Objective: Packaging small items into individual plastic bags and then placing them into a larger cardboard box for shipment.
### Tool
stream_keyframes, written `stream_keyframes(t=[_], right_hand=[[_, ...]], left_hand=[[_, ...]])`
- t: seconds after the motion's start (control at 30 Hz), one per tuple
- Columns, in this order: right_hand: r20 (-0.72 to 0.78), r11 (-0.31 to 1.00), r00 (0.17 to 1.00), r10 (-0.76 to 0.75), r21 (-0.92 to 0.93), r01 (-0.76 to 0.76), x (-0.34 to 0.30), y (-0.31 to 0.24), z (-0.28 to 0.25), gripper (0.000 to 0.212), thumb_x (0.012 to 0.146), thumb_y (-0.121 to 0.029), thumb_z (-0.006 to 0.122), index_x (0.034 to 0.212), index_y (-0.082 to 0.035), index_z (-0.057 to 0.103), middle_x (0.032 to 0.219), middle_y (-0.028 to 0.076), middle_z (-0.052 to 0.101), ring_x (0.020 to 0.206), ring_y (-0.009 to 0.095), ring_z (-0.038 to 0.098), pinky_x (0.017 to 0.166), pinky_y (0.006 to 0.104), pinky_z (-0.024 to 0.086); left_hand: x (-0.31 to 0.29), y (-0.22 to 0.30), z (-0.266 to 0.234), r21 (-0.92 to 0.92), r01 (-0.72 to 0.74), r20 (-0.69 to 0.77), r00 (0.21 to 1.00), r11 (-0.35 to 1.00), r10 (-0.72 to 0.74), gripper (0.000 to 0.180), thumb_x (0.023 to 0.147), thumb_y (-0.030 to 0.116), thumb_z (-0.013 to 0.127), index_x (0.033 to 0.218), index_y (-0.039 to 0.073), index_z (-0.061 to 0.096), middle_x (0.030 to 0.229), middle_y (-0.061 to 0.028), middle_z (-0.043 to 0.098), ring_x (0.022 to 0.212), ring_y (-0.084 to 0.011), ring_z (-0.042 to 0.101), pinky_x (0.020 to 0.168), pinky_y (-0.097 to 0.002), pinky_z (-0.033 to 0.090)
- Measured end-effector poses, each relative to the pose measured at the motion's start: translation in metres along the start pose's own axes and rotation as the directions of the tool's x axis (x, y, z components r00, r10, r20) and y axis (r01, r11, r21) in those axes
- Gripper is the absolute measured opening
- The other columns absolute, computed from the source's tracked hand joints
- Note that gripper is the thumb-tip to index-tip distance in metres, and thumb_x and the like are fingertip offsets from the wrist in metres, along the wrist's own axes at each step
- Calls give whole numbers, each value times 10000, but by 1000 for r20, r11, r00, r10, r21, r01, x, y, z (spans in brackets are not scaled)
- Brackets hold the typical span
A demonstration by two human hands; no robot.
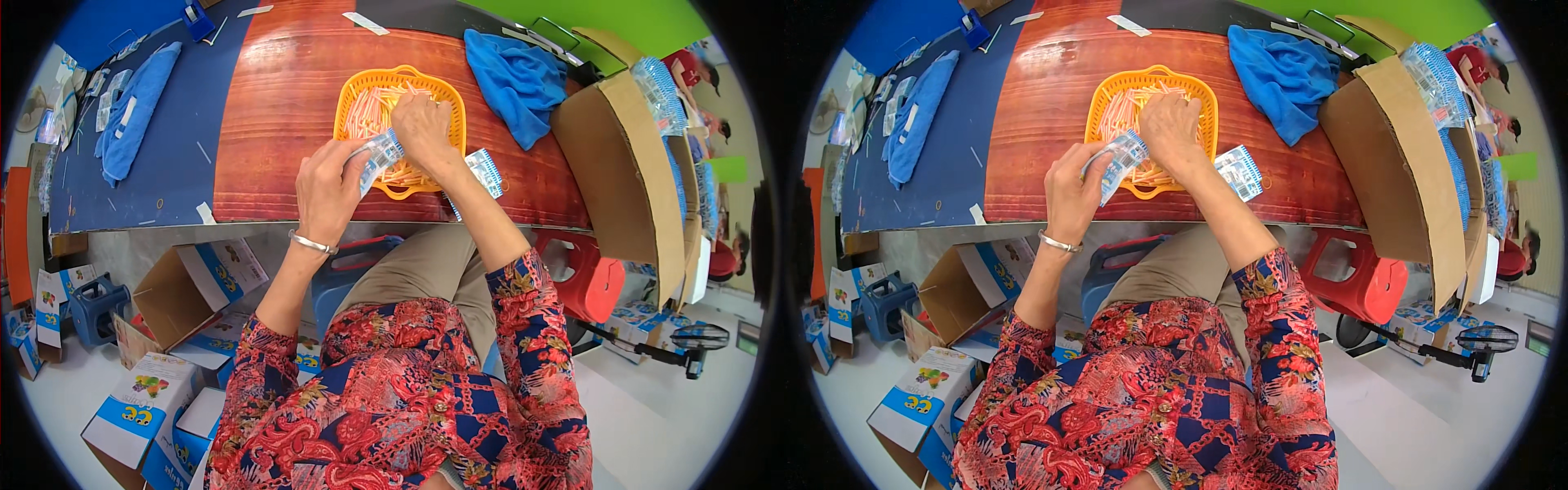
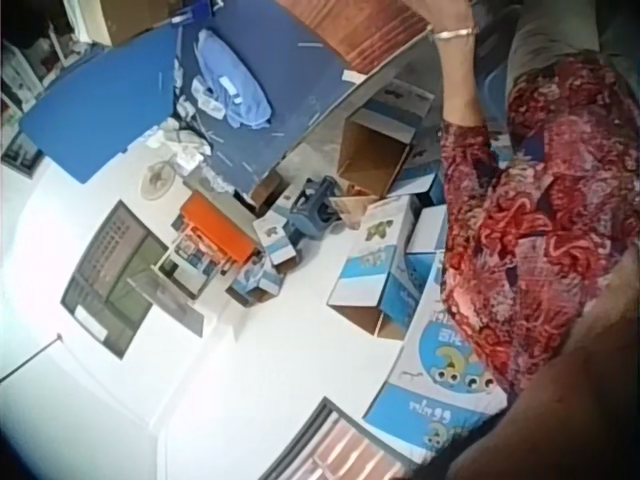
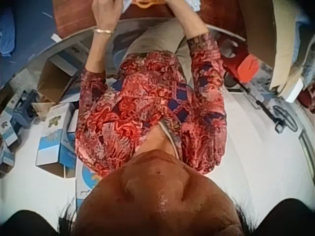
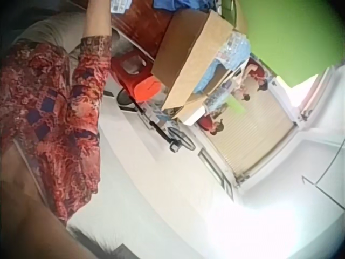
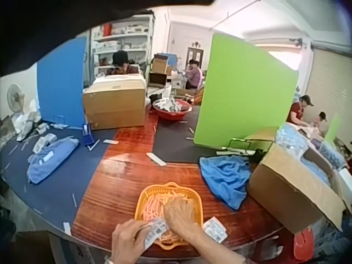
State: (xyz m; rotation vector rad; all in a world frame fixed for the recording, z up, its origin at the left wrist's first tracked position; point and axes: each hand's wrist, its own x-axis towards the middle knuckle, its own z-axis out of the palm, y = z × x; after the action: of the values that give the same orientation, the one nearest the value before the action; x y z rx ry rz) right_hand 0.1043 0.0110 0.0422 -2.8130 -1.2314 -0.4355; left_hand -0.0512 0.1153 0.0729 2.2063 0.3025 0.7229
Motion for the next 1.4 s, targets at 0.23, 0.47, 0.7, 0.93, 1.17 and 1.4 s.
stream_keyframes(t=[0.23,0.47,0.7,0.93,1.17,1.4], right_hand=[[219,946,976,-14,318,-58,-8,35,-11,236,906,-193,526,1008,19,547,921,235,647,849,397,633,689,495,411],[153,807,984,95,566,-166,-19,40,-26,272,956,-267,481,1067,-19,494,977,222,621,952,406,581,762,482,369],[-42,812,999,23,583,6,-22,34,-28,205,957,-211,507,1068,-39,492,941,211,635,930,402,592,735,467,357],[148,839,983,111,516,-172,-27,19,-37,210,944,-175,542,1111,-55,503,887,203,668,862,431,622,747,482,392],[-1,829,996,85,555,-70,-44,42,-45,654,801,-214,733,1357,-63,425,1201,220,596,1130,383,564,917,489,405],[-235,744,969,-72,635,209,-32,32,-53,888,681,-151,776,1451,-30,351,1383,208,480,1309,361,454,1040,480,375]], left_hand=[[22,-8,16,228,-159,72,987,961,146,193,845,181,699,968,33,683,877,-129,668,777,-313,630,656,-407,420],[44,16,24,528,-258,-41,944,809,327,206,865,224,693,961,42,688,945,-155,644,822,-305,617,685,-392,448],[66,14,78,-601,354,215,935,716,-282,280,995,250,542,1038,-20,607,886,-133,664,774,-239,648,686,-347,503],[78,3,96,-851,432,297,865,299,-404,262,1033,228,451,1069,-10,557,851,-115,673,780,-220,670,727,-344,544],[93,-23,58,-862,458,346,845,218,-407,195,1034,174,443,1062,15,553,874,-110,662,804,-215,670,718,-354,569],[73,-7,56,-739,673,670,732,-15,-125,166,1008,122,520,1144,30,543,1020,-88,648,950,-200,650,781,-359,564]])
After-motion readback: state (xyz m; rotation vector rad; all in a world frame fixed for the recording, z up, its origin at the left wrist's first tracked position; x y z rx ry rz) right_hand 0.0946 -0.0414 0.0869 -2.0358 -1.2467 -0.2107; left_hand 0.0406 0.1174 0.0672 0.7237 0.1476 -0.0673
